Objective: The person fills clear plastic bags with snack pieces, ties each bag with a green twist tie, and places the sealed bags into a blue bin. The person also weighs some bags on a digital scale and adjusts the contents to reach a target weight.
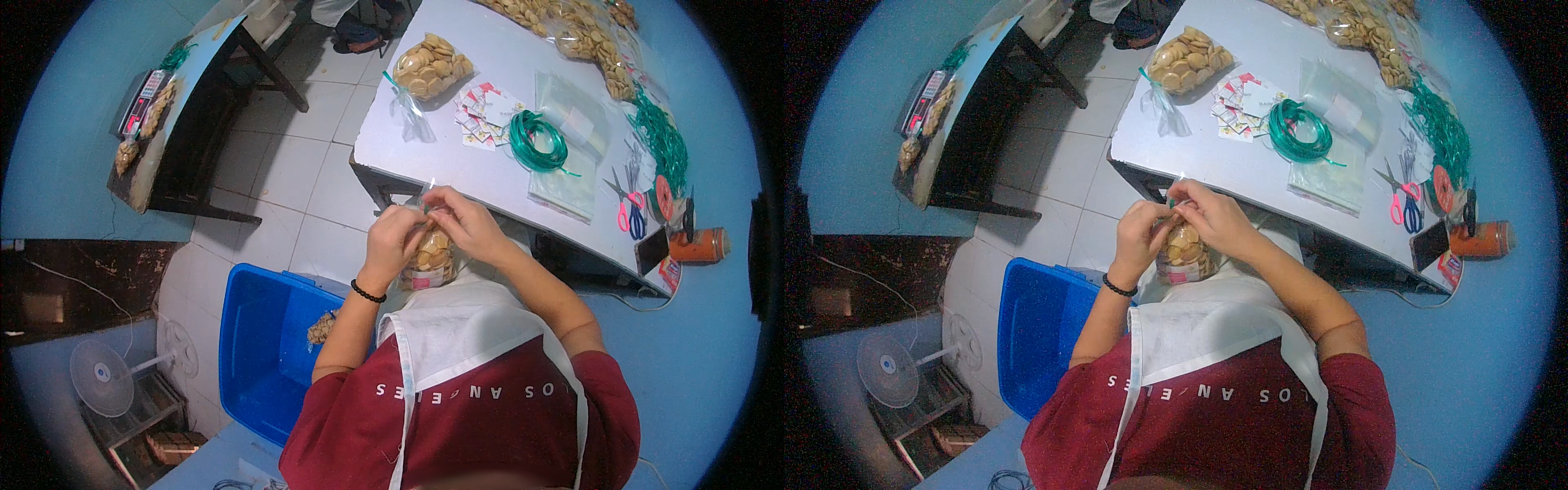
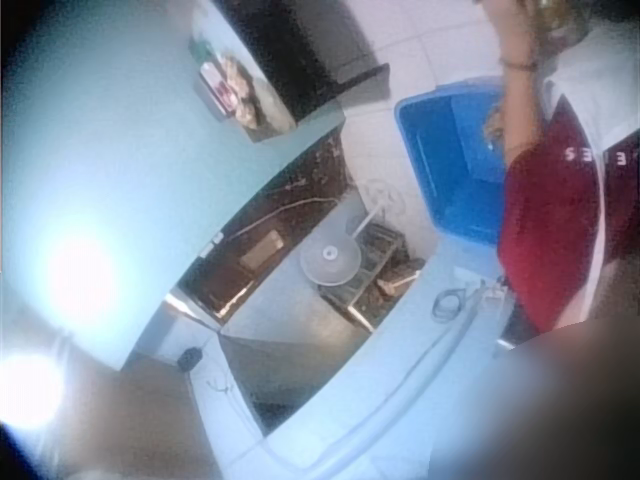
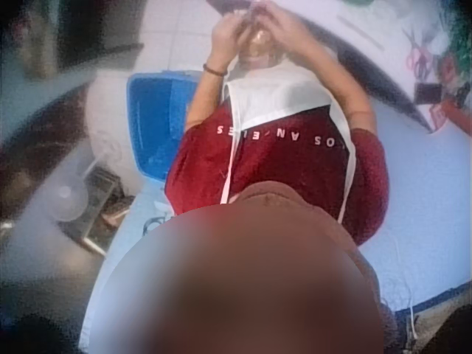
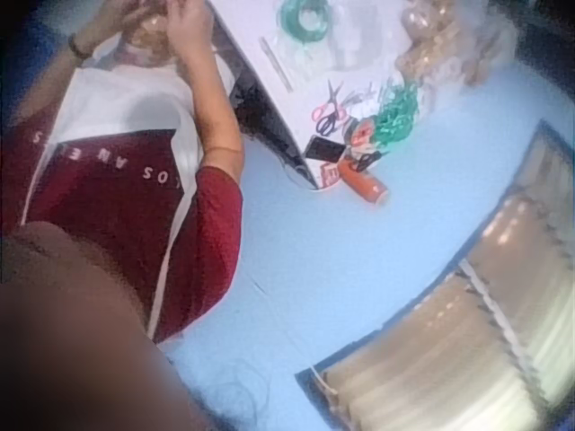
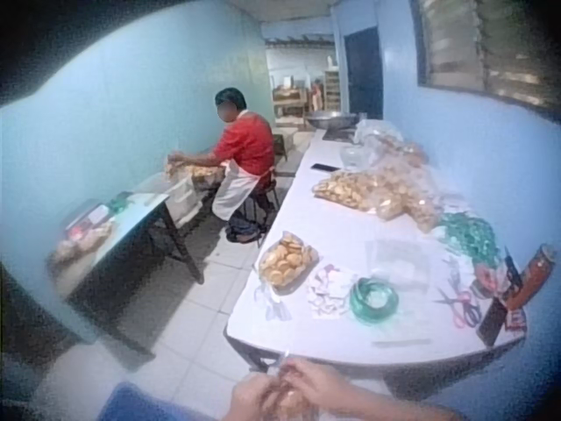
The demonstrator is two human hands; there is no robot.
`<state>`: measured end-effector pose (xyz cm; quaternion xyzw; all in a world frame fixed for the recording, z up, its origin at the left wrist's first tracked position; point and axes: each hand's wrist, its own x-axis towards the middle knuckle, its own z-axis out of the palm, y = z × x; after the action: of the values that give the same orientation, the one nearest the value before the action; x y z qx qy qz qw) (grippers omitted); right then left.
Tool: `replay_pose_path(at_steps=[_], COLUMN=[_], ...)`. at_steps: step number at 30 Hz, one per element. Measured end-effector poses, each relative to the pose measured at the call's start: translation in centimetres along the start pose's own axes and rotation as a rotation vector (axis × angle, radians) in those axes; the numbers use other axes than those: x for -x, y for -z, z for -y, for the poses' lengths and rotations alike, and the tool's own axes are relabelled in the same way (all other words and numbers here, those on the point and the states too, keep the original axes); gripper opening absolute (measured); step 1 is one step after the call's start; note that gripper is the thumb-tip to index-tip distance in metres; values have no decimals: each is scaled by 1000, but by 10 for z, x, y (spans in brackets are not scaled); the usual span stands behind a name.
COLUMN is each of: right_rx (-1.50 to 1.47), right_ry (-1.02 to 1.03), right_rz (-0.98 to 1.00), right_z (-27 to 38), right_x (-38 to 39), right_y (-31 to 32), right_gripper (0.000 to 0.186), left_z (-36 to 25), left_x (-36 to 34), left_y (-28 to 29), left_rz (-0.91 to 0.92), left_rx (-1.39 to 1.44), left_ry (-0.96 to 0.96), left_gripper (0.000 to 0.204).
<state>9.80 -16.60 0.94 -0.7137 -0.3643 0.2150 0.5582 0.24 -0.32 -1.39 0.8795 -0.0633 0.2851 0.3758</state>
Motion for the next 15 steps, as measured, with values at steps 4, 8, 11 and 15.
replay_pose_path(at_steps=[4, 8, 11, 15], right_rx=[191, 224, 89, -38], right_ry=[132, 207, 122, -58], right_rz=[32, 73, 112, 130], right_z=[-1, -2, -2, 0], right_x=[0, 3, 3, -1], right_y=[2, 7, 8, 4], right_gripper=[13, 12, 12, 14], left_z=[-1, 0, 2, -5], left_x=[5, 6, -1, -10], left_y=[0, 7, 12, 8], left_rz=[11, 96, 75, 15], left_rx=[197, 602, 244, -181], left_ry=[160, 558, 210, -131], left_gripper=[16, 15, 16, 17])
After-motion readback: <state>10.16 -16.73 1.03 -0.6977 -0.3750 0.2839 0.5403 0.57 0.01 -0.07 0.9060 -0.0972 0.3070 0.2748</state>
